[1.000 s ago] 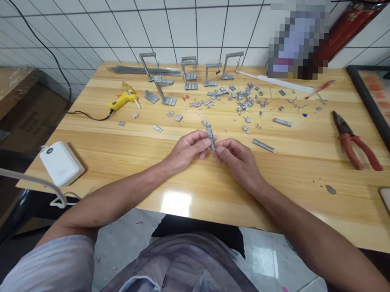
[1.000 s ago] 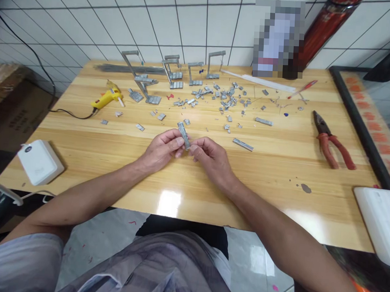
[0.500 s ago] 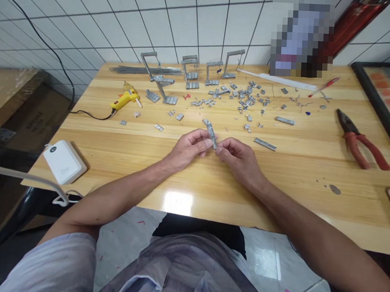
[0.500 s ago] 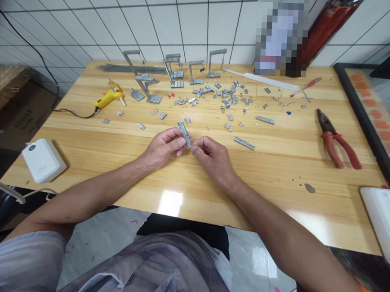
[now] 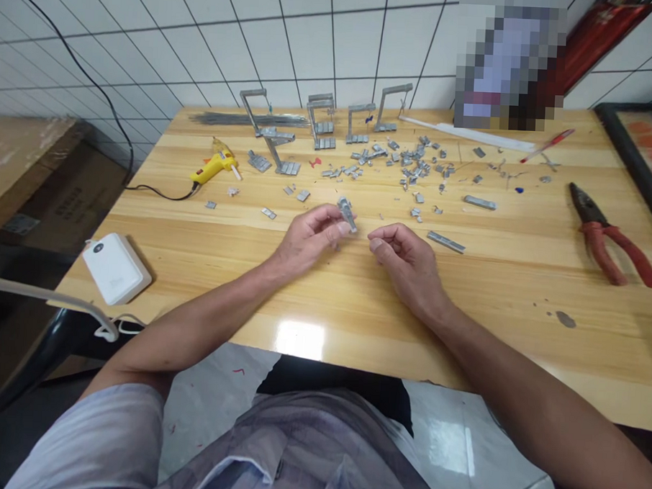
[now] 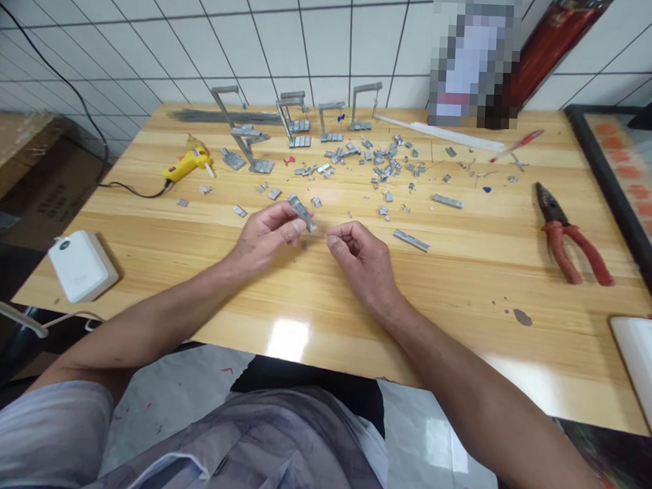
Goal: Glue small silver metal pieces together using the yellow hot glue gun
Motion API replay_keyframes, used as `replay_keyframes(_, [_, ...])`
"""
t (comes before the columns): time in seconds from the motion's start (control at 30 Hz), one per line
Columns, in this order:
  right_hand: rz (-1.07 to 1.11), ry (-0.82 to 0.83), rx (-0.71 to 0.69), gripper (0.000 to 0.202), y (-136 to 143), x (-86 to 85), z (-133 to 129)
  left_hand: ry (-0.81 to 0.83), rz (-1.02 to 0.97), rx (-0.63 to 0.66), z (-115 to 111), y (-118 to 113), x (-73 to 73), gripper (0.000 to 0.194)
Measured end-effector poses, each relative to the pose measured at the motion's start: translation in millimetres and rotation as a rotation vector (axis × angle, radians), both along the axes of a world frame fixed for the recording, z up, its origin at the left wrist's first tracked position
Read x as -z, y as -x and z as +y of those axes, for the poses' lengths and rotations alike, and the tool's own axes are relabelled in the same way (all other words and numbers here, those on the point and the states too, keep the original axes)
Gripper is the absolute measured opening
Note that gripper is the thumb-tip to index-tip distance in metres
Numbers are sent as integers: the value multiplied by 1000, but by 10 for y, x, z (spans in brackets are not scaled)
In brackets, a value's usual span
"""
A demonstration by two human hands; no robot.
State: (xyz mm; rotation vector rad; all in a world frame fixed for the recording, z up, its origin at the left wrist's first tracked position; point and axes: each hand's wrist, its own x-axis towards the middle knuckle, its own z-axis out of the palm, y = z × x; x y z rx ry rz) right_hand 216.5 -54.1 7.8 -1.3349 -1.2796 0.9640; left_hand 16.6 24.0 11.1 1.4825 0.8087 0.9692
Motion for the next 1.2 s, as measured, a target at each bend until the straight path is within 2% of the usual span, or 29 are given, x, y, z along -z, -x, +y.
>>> replay_keyframes(0.1, [2, -9, -22, 14, 8, 13, 9, -164, 139, -99, 131, 116, -121, 38])
replay_keyframes(0.23, [-41, -40, -47, 8, 21, 26, 6, -312, 404, -80, 205, 278, -193, 26])
replay_keyframes(0.33, [-100, -70, -63, 7, 32, 32, 4, -436, 558, -69, 205, 381, -131, 20])
replay_keyframes(0.43, [-123, -96, -76, 7, 44, 38, 4, -474, 642, -103, 241, 470, -12, 17])
replay_keyframes(0.63, [-145, -108, -88, 9, 39, 54, -15, -435, 659, -158, 334, 541, 137, 15])
replay_keyframes(0.77, [-195, -117, -87, 8, 23, 69, -33, -454, 684, -113, 308, 566, 144, 11])
replay_keyframes(1.03, [-256, -141, -109, 9, 24, 35, -39, -597, 759, -82, 322, 582, 163, 10])
replay_keyframes(1.2, [-289, -144, -104, 9, 10, 73, -31, -614, 753, -67, 347, 583, 192, 7])
